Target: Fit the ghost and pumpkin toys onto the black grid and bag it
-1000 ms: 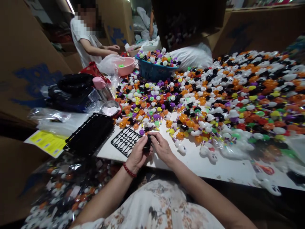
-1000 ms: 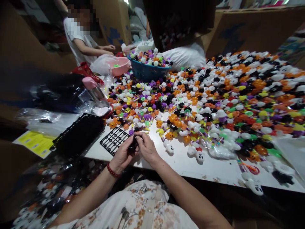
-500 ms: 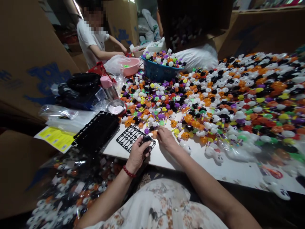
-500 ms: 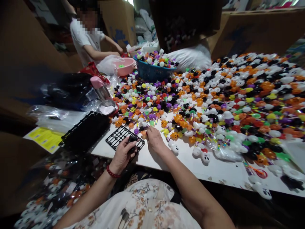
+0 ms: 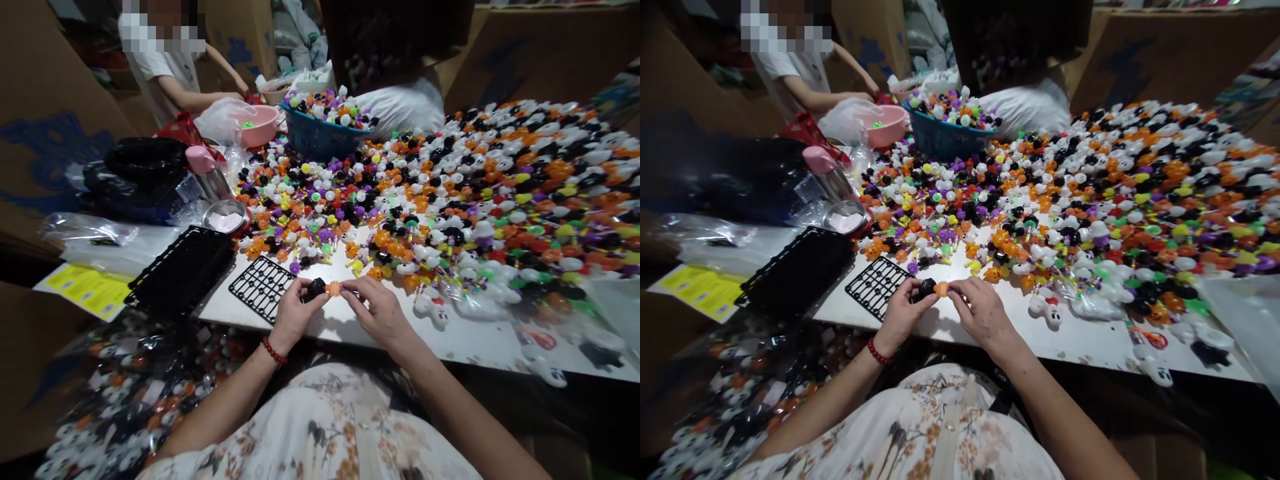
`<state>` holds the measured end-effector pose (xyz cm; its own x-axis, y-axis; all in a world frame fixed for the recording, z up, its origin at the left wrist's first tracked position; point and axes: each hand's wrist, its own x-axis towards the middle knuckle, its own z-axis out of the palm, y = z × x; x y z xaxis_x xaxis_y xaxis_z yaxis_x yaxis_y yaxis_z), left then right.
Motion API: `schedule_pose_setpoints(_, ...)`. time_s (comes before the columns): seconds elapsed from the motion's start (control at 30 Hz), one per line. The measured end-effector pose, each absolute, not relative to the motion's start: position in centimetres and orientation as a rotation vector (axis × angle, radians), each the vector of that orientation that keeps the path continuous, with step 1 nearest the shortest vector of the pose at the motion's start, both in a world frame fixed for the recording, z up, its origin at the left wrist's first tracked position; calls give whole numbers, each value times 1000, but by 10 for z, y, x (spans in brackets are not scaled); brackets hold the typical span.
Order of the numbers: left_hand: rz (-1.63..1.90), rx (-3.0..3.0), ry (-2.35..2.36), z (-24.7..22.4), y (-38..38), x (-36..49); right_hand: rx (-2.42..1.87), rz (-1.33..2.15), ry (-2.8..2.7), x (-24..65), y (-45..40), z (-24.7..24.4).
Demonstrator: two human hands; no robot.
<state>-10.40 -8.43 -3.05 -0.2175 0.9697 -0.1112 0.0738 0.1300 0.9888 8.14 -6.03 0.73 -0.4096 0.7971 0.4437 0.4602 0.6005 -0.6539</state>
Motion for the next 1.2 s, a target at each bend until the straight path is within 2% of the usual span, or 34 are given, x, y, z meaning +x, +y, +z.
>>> schedule_pose_setpoints(0.17,1162,1189,1575,-23,-86,-98,-1011,434,-2139,90,-60,8)
schedule_pose_setpoints(0.57,1146,1072,1338,-28,-89,-94,-1087,874,-1982,97,-55,7)
schedule_pose_setpoints(1.0,998,828,1104,-18,-86,-91,-1135,1125,-1850,99,-53,-1)
schedule_pose_setpoints(1.2,1049,816,1182,-26,-89,-74,-1177,1111,-1754,87,-63,-19)
